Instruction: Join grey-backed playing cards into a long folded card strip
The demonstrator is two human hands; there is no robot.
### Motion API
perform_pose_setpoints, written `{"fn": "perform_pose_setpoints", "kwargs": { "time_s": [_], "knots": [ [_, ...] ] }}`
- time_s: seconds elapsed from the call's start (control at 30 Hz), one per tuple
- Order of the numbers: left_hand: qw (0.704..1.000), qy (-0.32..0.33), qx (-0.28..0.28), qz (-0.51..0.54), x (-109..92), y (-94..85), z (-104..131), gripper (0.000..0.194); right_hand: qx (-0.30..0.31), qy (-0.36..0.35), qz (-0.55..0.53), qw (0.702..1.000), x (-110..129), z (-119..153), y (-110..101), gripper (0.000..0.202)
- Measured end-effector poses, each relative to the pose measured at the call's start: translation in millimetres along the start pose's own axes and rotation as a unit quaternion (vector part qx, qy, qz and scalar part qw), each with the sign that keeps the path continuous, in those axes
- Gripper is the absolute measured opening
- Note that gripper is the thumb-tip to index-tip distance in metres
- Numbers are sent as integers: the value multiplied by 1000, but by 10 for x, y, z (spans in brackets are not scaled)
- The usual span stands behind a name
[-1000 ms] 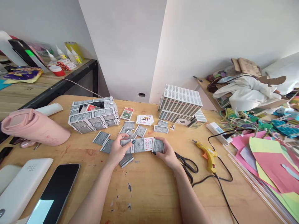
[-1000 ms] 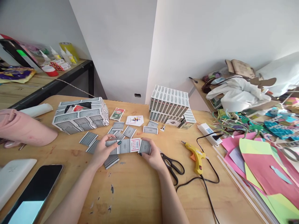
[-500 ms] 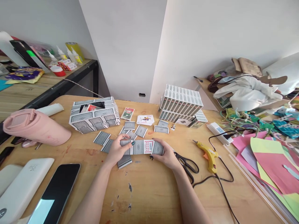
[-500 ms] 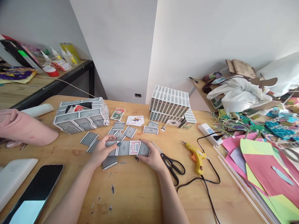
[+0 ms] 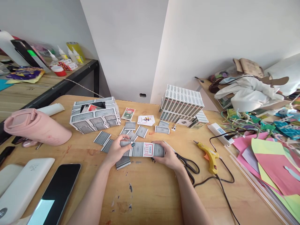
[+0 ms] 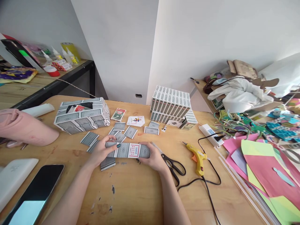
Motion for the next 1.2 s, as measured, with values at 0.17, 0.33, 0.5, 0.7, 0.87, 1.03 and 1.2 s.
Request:
{"fn": "perform_pose_setpoints", "kwargs": {
  "time_s": [0.17,0.33,0.5,0.7,0.87,1.03,1.2],
  "knots": [
    [1000,7,0,19,13,4,-4,32,11,-7,-19,1000,5,2,12,53],
    [1000,11,-2,-1,-11,-3,3,27,15,-7,-22,1000,-1,5,21,56],
    [1000,16,-4,-21,-35,-6,11,25,18,-13,-36,999,17,11,32,56],
    [1000,16,-9,-16,-24,-11,7,26,14,5,-26,1000,-38,10,28,56],
    [1000,17,0,-2,-13,-14,1,28,35,11,-45,998,-39,19,71,59],
    [1000,16,-2,2,16,-24,-5,29,34,11,-38,999,-32,25,57,57],
    [1000,18,4,-2,12,-17,-12,27,20,-3,-24,1000,3,11,24,60]
  ]
}}
Point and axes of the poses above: each hand's wrist, its own z-axis away from the middle knuckle, its own y-axis out of the palm, x = y × z, the point moved 10 cm from there along -z, towards the middle knuckle, and after that the axes turned 8 degrees about -y, right-handed, at the moved point
